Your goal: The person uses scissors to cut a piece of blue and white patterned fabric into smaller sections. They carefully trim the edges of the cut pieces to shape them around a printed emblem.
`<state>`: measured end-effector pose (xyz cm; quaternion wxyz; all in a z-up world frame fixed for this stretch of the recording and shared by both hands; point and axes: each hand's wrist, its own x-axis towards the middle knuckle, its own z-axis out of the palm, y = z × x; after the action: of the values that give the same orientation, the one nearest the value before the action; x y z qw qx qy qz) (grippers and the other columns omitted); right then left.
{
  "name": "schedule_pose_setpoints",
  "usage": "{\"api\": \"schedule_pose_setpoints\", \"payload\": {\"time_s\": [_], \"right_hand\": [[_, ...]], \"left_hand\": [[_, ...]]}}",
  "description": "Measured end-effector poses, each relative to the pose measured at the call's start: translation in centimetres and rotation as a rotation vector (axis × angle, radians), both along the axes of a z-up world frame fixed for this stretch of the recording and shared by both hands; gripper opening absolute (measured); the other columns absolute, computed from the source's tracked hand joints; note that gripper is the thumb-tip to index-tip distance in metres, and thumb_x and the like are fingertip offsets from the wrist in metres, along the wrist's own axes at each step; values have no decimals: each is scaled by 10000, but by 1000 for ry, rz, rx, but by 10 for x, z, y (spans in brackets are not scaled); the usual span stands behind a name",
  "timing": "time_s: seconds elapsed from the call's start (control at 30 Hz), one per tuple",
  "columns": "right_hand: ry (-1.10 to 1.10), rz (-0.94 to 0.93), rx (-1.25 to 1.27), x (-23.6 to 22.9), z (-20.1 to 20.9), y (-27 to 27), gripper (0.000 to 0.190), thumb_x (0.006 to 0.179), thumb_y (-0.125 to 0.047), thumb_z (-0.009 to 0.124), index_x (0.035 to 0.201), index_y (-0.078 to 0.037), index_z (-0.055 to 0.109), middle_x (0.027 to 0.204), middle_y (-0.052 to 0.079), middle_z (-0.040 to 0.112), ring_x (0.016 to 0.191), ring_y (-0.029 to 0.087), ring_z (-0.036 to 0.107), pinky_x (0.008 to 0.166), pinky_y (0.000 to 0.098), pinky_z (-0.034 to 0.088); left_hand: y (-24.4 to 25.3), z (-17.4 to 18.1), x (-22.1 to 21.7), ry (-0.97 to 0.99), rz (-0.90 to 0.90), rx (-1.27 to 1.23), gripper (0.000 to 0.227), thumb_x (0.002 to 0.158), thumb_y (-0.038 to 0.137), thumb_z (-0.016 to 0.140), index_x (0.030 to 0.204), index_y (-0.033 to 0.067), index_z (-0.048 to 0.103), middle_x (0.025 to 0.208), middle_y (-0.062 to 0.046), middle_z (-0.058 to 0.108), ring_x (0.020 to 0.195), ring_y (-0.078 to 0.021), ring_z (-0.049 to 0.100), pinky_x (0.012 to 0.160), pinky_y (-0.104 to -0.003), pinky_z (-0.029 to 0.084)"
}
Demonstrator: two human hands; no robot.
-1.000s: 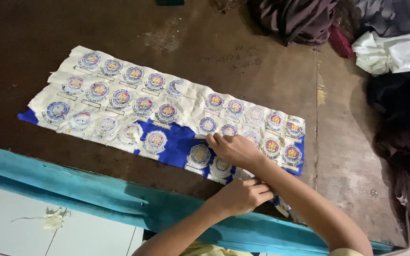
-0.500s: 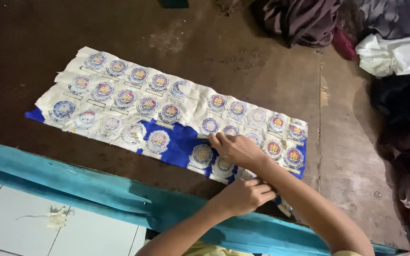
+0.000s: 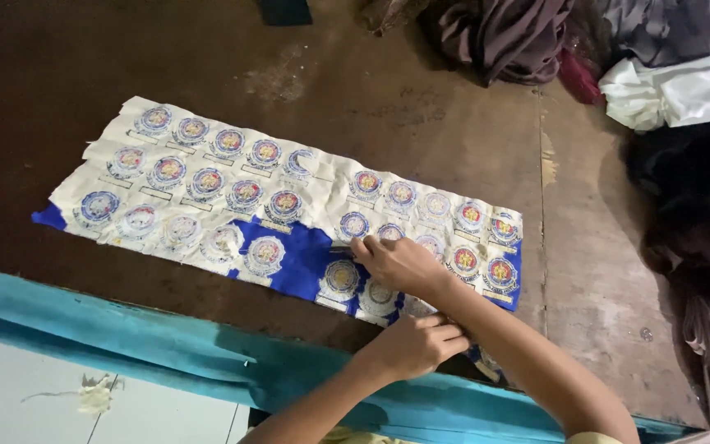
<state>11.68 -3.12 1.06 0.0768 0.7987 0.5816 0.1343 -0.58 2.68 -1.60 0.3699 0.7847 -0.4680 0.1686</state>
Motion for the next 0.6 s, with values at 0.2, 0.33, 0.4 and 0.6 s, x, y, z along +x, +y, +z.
{"api": "schedule_pose_setpoints", "payload": {"time_s": [0.2, 0.33, 0.4, 0.6], "right_hand": [[-15, 25, 57, 3, -7, 10, 261, 1015, -40, 540, 1267, 30, 543, 806, 80, 600, 452, 150, 532, 301, 315, 380], [26, 18, 49, 1, -3, 15, 215, 1023, -48, 523, 1224, 24, 552, 788, 84, 586, 433, 184, 532, 291, 353, 404], [30, 8, 46, 1, -4, 15, 230, 1024, -43, 526, 1241, 27, 554, 792, 88, 597, 424, 178, 517, 293, 344, 388], [-26, -7, 14, 0, -4, 12, 262, 1011, -60, 524, 1260, 16, 552, 838, 77, 613, 450, 127, 536, 296, 293, 378]], "left_hand": [[2, 4, -1, -27, 14, -3, 219, 933, -81, 691, 1130, -5, 748, 1021, -134, 759, 857, -300, 673, 669, -409, 610], [3, 5, -2, 4, 2, 14, 211, 952, -59, 660, 1142, 1, 731, 988, -139, 740, 845, -304, 651, 597, -413, 572], [2, 2, -1, 3, -1, 6, 232, 933, -78, 677, 1144, -6, 741, 1010, -146, 752, 858, -311, 667, 624, -424, 593], [3, 5, -2, -37, 13, 12, 225, 916, -97, 705, 1118, -7, 746, 996, -136, 762, 822, -299, 676, 631, -417, 613]]}}
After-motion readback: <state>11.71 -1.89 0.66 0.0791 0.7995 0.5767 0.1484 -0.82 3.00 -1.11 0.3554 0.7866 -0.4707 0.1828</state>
